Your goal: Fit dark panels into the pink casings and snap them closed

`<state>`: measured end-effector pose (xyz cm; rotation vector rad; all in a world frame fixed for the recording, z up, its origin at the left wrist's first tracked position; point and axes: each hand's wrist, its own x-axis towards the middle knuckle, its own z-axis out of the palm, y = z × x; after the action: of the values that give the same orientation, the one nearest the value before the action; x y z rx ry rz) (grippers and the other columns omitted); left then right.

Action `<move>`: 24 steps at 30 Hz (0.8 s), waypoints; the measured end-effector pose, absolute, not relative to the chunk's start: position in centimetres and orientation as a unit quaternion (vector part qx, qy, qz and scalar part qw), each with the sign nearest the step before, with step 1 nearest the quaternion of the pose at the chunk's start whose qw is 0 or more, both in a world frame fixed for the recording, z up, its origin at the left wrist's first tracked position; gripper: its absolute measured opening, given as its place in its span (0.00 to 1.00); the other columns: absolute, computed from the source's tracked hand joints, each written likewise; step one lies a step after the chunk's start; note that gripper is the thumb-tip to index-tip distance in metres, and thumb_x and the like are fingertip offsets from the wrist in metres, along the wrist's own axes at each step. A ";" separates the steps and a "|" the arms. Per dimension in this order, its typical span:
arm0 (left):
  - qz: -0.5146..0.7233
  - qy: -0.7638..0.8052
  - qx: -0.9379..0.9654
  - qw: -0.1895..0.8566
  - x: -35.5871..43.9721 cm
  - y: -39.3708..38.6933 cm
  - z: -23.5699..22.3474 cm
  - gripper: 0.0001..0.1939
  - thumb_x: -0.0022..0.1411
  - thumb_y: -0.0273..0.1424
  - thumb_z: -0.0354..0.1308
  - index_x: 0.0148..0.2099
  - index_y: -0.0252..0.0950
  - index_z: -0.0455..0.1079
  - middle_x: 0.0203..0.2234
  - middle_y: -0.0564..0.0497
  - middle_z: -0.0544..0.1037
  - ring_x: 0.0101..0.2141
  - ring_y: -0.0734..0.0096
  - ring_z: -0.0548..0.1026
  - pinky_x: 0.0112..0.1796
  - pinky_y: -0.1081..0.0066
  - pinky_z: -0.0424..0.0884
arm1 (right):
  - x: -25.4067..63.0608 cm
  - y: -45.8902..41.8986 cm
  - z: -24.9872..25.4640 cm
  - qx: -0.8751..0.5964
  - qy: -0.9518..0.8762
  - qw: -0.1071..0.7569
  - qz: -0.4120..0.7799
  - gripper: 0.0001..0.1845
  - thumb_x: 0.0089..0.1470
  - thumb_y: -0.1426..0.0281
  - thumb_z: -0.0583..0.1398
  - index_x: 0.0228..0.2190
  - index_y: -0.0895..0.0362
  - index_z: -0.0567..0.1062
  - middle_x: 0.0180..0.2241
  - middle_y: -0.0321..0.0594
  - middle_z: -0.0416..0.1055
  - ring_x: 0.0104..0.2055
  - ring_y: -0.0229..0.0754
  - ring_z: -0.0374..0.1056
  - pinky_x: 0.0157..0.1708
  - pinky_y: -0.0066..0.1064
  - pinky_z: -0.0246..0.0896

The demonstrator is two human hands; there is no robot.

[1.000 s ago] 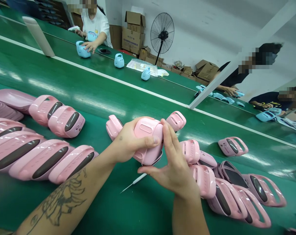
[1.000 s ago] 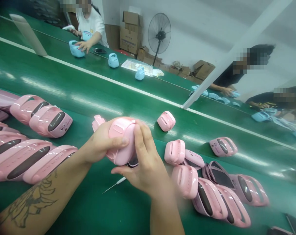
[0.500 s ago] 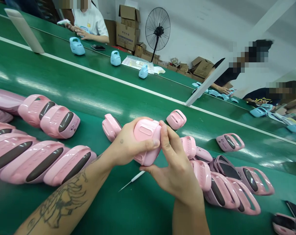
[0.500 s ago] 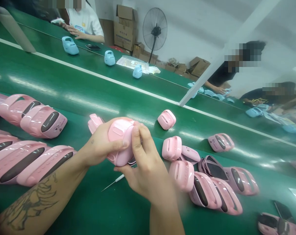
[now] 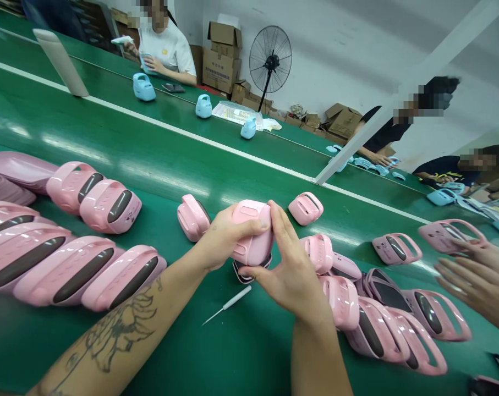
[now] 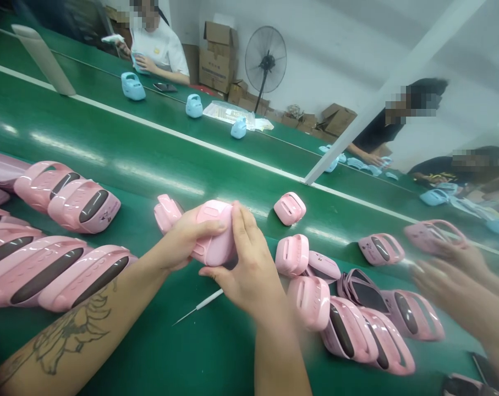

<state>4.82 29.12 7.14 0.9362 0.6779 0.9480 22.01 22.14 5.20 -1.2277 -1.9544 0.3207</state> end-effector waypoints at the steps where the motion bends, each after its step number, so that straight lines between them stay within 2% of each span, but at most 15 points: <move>1: 0.447 0.304 0.413 0.733 4.9 29.2 7.1 0.31 0.52 0.42 0.79 0.54 0.33 0.78 0.45 0.43 0.85 0.45 0.55 0.81 0.44 0.63 0.76 | 21.7 22.2 5.0 -0.495 -0.758 0.406 0.130 0.70 0.54 0.60 0.79 0.80 0.44 0.44 0.82 0.49 0.48 0.84 0.63 0.46 0.79 0.62 0.54; 2: 0.474 0.299 0.400 0.726 5.0 29.3 7.0 0.33 0.52 0.43 0.79 0.56 0.34 0.77 0.47 0.43 0.84 0.47 0.54 0.81 0.45 0.63 0.77 | 21.3 22.3 4.7 -0.513 -0.731 0.428 0.136 0.69 0.54 0.57 0.78 0.80 0.45 0.44 0.82 0.51 0.47 0.83 0.63 0.46 0.78 0.63 0.55; 4: 0.557 0.285 0.381 0.681 5.0 29.3 6.8 0.38 0.52 0.45 0.79 0.61 0.38 0.74 0.51 0.44 0.83 0.52 0.53 0.80 0.47 0.64 0.77 | 20.3 22.7 4.2 -0.553 -0.648 0.494 0.171 0.63 0.59 0.49 0.73 0.80 0.50 0.47 0.80 0.56 0.50 0.80 0.65 0.55 0.74 0.64 0.62; 7: 0.628 0.251 0.398 0.621 4.8 28.7 6.3 0.45 0.54 0.49 0.79 0.70 0.44 0.68 0.60 0.44 0.80 0.58 0.50 0.78 0.52 0.61 0.78 | 18.8 23.4 4.2 -0.516 -0.573 0.550 0.321 0.43 0.73 0.42 0.54 0.75 0.57 0.62 0.70 0.59 0.71 0.71 0.60 0.71 0.67 0.59 0.72; 9: 0.617 0.247 0.435 0.607 4.6 28.3 5.8 0.48 0.56 0.48 0.79 0.74 0.45 0.65 0.65 0.42 0.77 0.62 0.47 0.77 0.58 0.59 0.76 | 18.3 23.7 4.7 -0.446 -0.550 0.564 0.425 0.41 0.76 0.44 0.45 0.68 0.59 0.73 0.59 0.57 0.82 0.67 0.58 0.75 0.66 0.57 0.74; 10: 0.602 0.254 0.459 0.602 4.4 28.1 5.6 0.50 0.57 0.46 0.79 0.76 0.45 0.63 0.68 0.42 0.75 0.65 0.45 0.75 0.61 0.57 0.75 | 18.3 23.8 5.0 -0.421 -0.528 0.580 0.456 0.40 0.77 0.44 0.45 0.65 0.60 0.76 0.55 0.55 0.84 0.65 0.58 0.77 0.66 0.56 0.74; 11: 0.586 0.265 0.483 0.594 4.1 28.0 5.6 0.51 0.58 0.44 0.79 0.78 0.45 0.61 0.71 0.42 0.72 0.68 0.44 0.72 0.64 0.56 0.72 | 18.5 23.9 5.2 -0.405 -0.501 0.600 0.475 0.38 0.76 0.45 0.47 0.63 0.59 0.78 0.53 0.54 0.85 0.63 0.58 0.79 0.65 0.55 0.75; 13: 0.560 0.281 0.526 0.576 3.6 28.1 5.8 0.51 0.60 0.45 0.77 0.79 0.42 0.60 0.73 0.41 0.70 0.72 0.41 0.67 0.67 0.54 0.69 | 19.2 24.0 5.4 -0.395 -0.462 0.627 0.488 0.34 0.72 0.45 0.58 0.63 0.57 0.77 0.54 0.52 0.85 0.61 0.58 0.81 0.63 0.54 0.77; 16: 0.528 0.264 0.576 0.566 3.1 28.6 6.9 0.41 0.68 0.52 0.67 0.74 0.35 0.69 0.69 0.38 0.75 0.70 0.39 0.70 0.67 0.52 0.68 | 20.3 23.9 5.2 -0.412 -0.464 0.636 0.458 0.42 0.62 0.48 0.70 0.68 0.53 0.70 0.64 0.52 0.78 0.64 0.59 0.78 0.63 0.54 0.77; 19: 0.524 0.265 0.560 0.585 3.1 29.1 7.6 0.33 0.76 0.54 0.54 0.67 0.35 0.76 0.62 0.40 0.81 0.65 0.44 0.75 0.63 0.55 0.72 | 20.2 23.7 5.2 -0.434 -0.482 0.637 0.416 0.50 0.57 0.50 0.75 0.71 0.53 0.65 0.68 0.54 0.75 0.68 0.59 0.75 0.64 0.53 0.77; 21: 0.544 0.283 0.518 0.596 3.3 29.4 7.6 0.34 0.76 0.58 0.52 0.62 0.35 0.79 0.56 0.41 0.85 0.61 0.46 0.78 0.59 0.58 0.75 | 19.5 23.5 5.4 -0.439 -0.499 0.629 0.405 0.50 0.55 0.51 0.76 0.71 0.54 0.66 0.66 0.54 0.76 0.68 0.59 0.75 0.65 0.51 0.77; 24: 0.554 0.301 0.482 0.609 3.4 29.8 7.4 0.40 0.70 0.67 0.52 0.54 0.34 0.81 0.44 0.41 0.88 0.52 0.47 0.83 0.49 0.59 0.79 | 18.2 23.1 5.4 -0.467 -0.522 0.609 0.373 0.49 0.55 0.55 0.77 0.70 0.55 0.68 0.65 0.53 0.77 0.67 0.58 0.75 0.68 0.52 0.74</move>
<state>3.43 29.83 7.35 1.1126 0.6948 1.2785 18.17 23.08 5.40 -1.0779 -1.2054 0.8627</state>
